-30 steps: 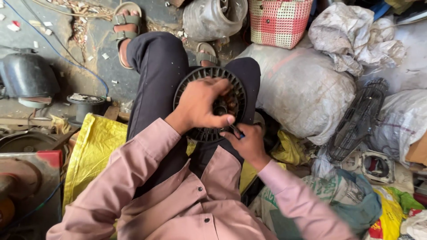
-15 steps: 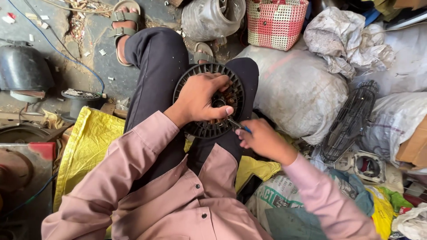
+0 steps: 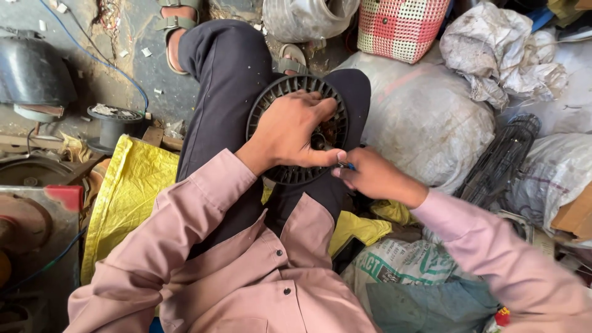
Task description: The person lies on the floor with a fan motor armature on their lap and uses pliers to grip and pull the copper windings out of the rotor, working around the part by hand and with the pliers throughout the clip.
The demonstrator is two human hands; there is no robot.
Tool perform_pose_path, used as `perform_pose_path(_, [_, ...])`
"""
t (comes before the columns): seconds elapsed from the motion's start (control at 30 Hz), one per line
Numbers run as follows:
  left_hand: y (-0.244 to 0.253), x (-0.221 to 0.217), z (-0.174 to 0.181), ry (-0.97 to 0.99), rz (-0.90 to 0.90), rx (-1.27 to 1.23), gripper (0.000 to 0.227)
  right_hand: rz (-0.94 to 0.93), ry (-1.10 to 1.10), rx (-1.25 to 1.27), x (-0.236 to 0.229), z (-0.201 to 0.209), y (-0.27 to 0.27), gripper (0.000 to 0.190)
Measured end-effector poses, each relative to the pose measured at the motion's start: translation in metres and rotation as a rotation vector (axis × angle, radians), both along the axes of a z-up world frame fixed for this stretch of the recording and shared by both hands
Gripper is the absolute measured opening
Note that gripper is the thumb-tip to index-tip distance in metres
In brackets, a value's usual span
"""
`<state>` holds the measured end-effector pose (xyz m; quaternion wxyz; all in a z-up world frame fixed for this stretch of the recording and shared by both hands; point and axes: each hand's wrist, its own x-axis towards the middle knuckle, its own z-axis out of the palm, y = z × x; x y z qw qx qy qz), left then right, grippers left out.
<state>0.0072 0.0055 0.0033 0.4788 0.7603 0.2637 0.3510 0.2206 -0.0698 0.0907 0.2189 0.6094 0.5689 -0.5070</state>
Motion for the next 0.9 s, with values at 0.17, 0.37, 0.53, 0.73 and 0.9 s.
perform_pose_path(0.17, [-0.003, -0.001, -0.001, 0.003, 0.016, -0.019, 0.08, -0.449, 0.134, -0.167, -0.008, -0.011, -0.008, 0.015])
perform_pose_path(0.37, [-0.006, 0.004, -0.007, -0.013, 0.014, -0.07, 0.08, -0.214, 0.082, -0.221, -0.002, -0.008, 0.005, 0.019])
perform_pose_path(0.53, [-0.002, 0.003, -0.002, 0.018, 0.012, -0.047, 0.083, -0.68, 0.347, -0.063, -0.004, -0.04, -0.068, 0.02])
perform_pose_path(0.73, [-0.004, 0.009, -0.005, 0.033, -0.051, -0.063, 0.083, -0.994, 0.449, -0.187, 0.0, -0.034, -0.074, 0.025])
perform_pose_path(0.9, [-0.01, 0.008, -0.009, -0.002, -0.02, -0.083, 0.082, -0.758, 0.435, -0.262, 0.014, -0.029, -0.072, 0.026])
